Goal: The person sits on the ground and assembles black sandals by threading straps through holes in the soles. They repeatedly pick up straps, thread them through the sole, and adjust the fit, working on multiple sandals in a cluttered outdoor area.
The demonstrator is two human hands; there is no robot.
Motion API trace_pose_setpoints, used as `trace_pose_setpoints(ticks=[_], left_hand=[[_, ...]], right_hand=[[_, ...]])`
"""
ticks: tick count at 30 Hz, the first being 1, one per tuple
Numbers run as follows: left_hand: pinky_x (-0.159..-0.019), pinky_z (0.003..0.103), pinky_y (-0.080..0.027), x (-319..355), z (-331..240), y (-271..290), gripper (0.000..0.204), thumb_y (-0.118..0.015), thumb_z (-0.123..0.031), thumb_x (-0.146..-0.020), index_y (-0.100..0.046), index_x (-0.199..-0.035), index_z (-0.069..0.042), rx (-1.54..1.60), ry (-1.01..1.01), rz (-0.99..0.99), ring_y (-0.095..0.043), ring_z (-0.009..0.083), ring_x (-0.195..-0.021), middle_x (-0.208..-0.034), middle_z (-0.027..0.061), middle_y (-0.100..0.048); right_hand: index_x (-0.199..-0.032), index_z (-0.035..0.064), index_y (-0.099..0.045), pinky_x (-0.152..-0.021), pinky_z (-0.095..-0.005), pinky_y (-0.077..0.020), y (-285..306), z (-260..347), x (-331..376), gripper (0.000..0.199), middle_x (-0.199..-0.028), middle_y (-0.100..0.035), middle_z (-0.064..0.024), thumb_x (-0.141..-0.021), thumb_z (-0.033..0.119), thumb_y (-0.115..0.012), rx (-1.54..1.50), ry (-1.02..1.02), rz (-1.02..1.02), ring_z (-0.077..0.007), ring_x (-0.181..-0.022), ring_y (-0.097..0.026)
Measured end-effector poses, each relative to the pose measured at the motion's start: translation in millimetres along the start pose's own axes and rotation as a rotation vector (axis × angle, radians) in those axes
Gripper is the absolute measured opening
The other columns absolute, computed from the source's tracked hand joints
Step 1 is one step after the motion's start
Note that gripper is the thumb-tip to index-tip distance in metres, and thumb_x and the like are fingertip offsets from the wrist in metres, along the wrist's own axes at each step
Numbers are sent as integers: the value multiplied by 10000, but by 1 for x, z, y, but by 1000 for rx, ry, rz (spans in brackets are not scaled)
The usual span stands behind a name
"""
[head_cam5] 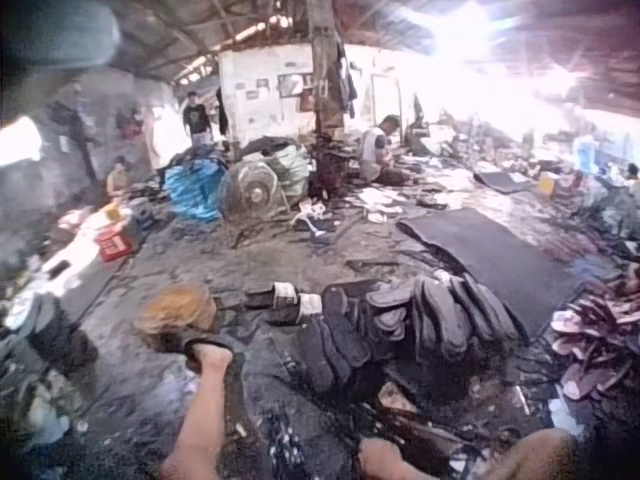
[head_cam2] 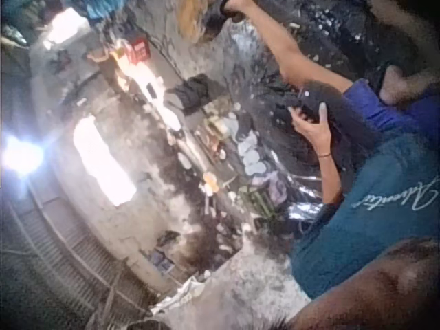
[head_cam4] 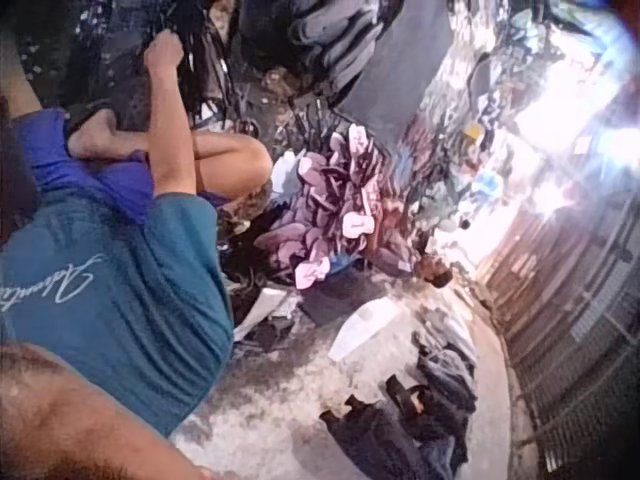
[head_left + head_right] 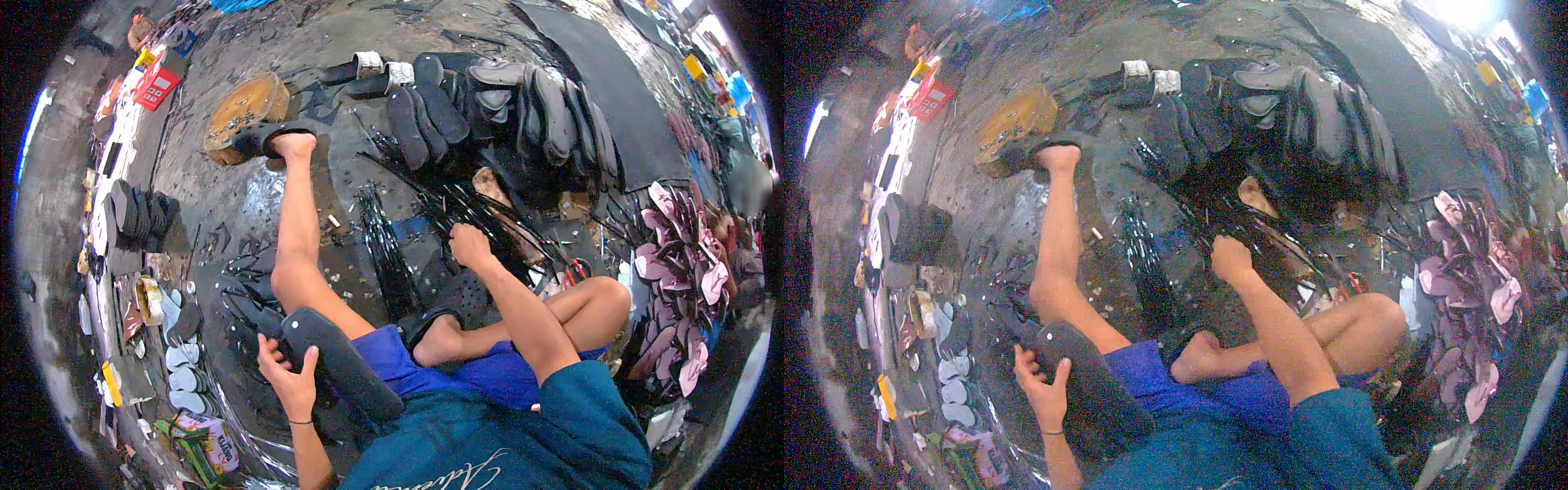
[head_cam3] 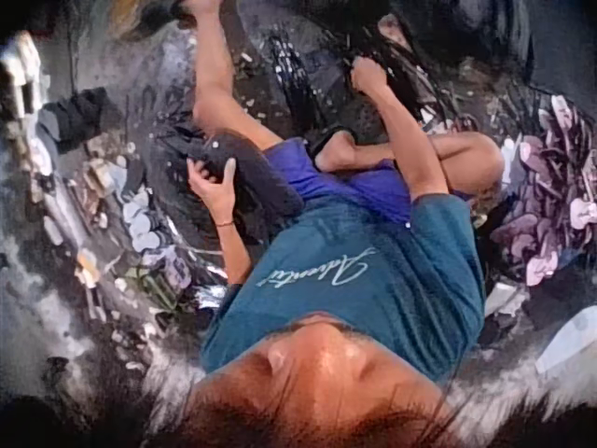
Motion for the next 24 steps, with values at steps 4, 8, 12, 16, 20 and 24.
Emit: trace_pose_setpoints(ticks=[4, 8, 12, 16, 20, 24], left_hand=[[-1042, 441, -388, -14, -57, -1, 609, -791, -190, -841, -526, -1353, 7, 14, -329, -116, -483, 352, -1229, -1309, 181, -559], [-893, 394, -511, -39, -106, -92, 412, -736, -157, -892, -620, -1235, 39, 230, -291, 376, -637, 314, -1026, -1140, 162, -668], [-689, 266, -582, -76, -102, -178, 563, -662, -204, -977, -450, -1417, 75, 681, -134, 454, -653, 160, -992, -1203, 179, -661], [-649, 241, -566, -126, -91, -150, 361, -599, -197, -1020, -572, -1292, 39, 868, -105, 140, -616, 84, -786, -982, 51, -655], [-666, 254, -579, -130, -95, -113, 211, -555, -126, -1032, -611, -1177, 18, 944, -89, 168, -656, 115, -800, -987, 59, -665], [-708, 293, -595, -136, -82, -128, 182, -537, -94, -1034, -603, -1168, 9, 1070, -85, 249, -690, 187, -926, -1020, 80, -670]], right_hand=[[-916, 85, -737, -828, -497, -562, 22, 5, -1, 177, -920, -733, -183, -809, 203, -660, -160, -42, 80, -384, -902, -703], [-912, 35, -720, -783, -470, -561, 44, -3, 5, 190, -903, -716, -220, -802, 189, -706, 55, -110, -15, -396, -877, -696], [-970, -16, -677, -719, -389, -569, 38, 78, 28, 168, -880, -734, -126, -929, 146, -662, -776, 48, 287, -245, -801, -722], [-1035, 4, -708, -731, -359, -567, 0, 153, 60, 266, -896, -747, -69, -963, 257, -668, -771, 271, 742, -182, -823, -711], [-1023, 23, -719, -841, -431, -558, -57, 103, -3, 285, -947, -744, -157, -895, 278, -712, -363, 50, 195, -341, -900, -717], [-1016, 7, -708, -822, -437, -552, -79, 95, 0, 295, -947, -739, -183, -850, 251, -718, -313, -97, 110, -345, -904, -712]])
Point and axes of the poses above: each hand's wrist, its own x-axis away from the middle knuckle, its own y-axis out of the back of the hand, z = x × y, the point moved 9 cm from there along -x, towards the middle knuckle
